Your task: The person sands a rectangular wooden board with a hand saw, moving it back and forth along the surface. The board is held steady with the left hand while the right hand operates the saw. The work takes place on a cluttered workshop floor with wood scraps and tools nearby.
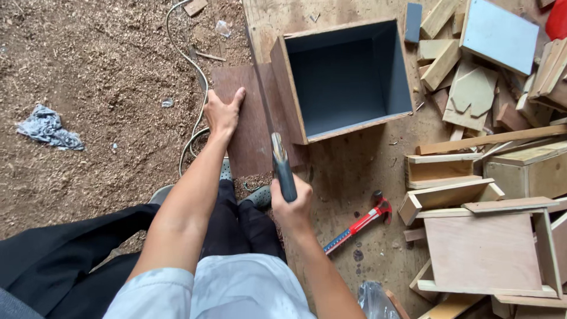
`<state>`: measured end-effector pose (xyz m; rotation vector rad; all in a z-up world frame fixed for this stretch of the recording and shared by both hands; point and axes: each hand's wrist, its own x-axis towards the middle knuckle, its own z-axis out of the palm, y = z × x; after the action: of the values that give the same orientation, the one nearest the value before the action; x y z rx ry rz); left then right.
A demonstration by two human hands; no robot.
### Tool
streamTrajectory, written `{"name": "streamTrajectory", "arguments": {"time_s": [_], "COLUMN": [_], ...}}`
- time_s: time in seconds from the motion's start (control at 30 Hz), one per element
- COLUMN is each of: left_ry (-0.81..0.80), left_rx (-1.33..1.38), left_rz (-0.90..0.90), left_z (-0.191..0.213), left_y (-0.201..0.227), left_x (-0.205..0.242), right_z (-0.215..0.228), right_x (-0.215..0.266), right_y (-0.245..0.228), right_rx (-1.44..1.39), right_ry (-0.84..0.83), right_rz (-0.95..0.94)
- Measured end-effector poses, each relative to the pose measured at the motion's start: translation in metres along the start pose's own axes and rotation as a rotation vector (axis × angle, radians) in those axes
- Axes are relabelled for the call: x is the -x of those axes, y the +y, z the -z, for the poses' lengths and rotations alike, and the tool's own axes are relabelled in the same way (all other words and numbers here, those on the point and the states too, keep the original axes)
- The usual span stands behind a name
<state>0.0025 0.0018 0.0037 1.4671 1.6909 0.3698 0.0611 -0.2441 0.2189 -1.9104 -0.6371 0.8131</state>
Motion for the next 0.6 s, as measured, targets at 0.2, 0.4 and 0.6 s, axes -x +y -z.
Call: {"name": "streamTrajectory", "arguments": {"time_s": [0.2, 0.4, 0.6], "left_ry": [0.06, 0.035, -0.01], "left_rx": [0.021, 0.024, 0.039], "left_rz": [-0.113, -0.102, 0.034], "left_z": [0.0, -0.001, 0.002], "left_y": [0.001, -0.001, 0.001], "left_x": [0.002, 0.003, 0.003], "right_z": [0.011, -0.001, 0.01], "right_x": [0.021, -0.012, 0.014], "right_y": [-0.005, 0.001, -0.013], "right_rx": [-0.02, -0.003, -0.005], "right_ry": [0.009, -0.012, -0.033], "right_rz": [-0.03, -0.011, 0.004]}}
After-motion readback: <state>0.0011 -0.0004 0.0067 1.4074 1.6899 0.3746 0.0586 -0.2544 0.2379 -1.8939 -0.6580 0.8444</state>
